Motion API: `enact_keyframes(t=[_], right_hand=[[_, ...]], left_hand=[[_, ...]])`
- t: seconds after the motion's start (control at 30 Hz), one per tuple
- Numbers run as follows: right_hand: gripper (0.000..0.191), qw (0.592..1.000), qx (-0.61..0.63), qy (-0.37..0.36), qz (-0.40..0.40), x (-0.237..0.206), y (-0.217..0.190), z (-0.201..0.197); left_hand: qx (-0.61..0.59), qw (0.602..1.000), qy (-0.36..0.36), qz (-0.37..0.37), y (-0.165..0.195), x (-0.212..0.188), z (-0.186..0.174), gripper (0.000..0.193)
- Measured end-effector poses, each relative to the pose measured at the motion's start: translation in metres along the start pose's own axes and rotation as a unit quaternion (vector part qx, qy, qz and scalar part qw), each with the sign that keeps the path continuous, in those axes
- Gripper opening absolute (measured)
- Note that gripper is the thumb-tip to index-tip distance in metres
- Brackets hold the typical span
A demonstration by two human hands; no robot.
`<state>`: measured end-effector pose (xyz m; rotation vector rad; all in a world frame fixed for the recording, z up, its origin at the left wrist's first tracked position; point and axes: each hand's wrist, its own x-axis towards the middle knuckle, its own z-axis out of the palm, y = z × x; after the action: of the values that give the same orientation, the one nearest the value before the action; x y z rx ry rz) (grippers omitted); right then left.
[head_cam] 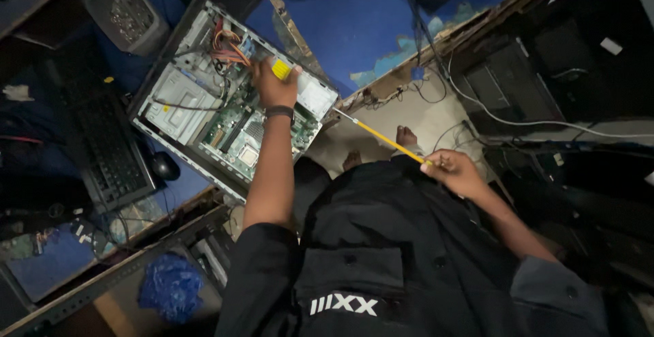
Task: The person removes screws from a computer power supply unit using a screwdriver, then places the power supply into an open computer case and secures it with screws.
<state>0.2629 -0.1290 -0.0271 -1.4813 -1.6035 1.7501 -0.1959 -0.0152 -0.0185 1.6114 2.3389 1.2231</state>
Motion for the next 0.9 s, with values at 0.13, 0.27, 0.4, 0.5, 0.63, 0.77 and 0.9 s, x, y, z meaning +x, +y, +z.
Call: enact_keyframes(t=[0.13,0.27,0.4,0.5,0.63,0.77,0.9], right_hand=[[0.035,0.996,-0.008,-0.065,0.062,0.007,0.001,-0.005],[0.041,0.988,-0.015,-0.077,0.132,0.007,0.0,-0.002],[0.025,0.999,0.001,-0.032,-0.024,0.001,-0.005,0.007],[0.022,0.999,0.046,-0.005,0.004,-0.003,-0.005,0.012],[0.025,0.999,-0.039,-0.007,0.01,-0.008,-0.004,0.012],[0.03,0.991,-0.132,0.006,-0.003,-0.008,-0.011,0.013],[0.034,0.987,0.017,-0.049,0.15,-0.006,-0.03,0.014]], left_hand=[[-0.041,0.993,-0.033,-0.107,0.006,-0.002,0.0,0.072],[-0.019,0.992,-0.059,-0.108,0.013,0.0,-0.001,0.076],[0.033,0.987,-0.094,-0.124,0.018,0.004,-0.003,0.088],[0.039,0.987,-0.098,-0.123,0.023,0.001,-0.005,0.094],[0.046,0.975,-0.142,-0.166,0.025,0.003,-0.01,0.092],[0.05,0.97,-0.162,-0.174,0.027,0.006,-0.012,0.094],[0.069,0.973,-0.158,-0.155,0.032,0.007,-0.015,0.095]])
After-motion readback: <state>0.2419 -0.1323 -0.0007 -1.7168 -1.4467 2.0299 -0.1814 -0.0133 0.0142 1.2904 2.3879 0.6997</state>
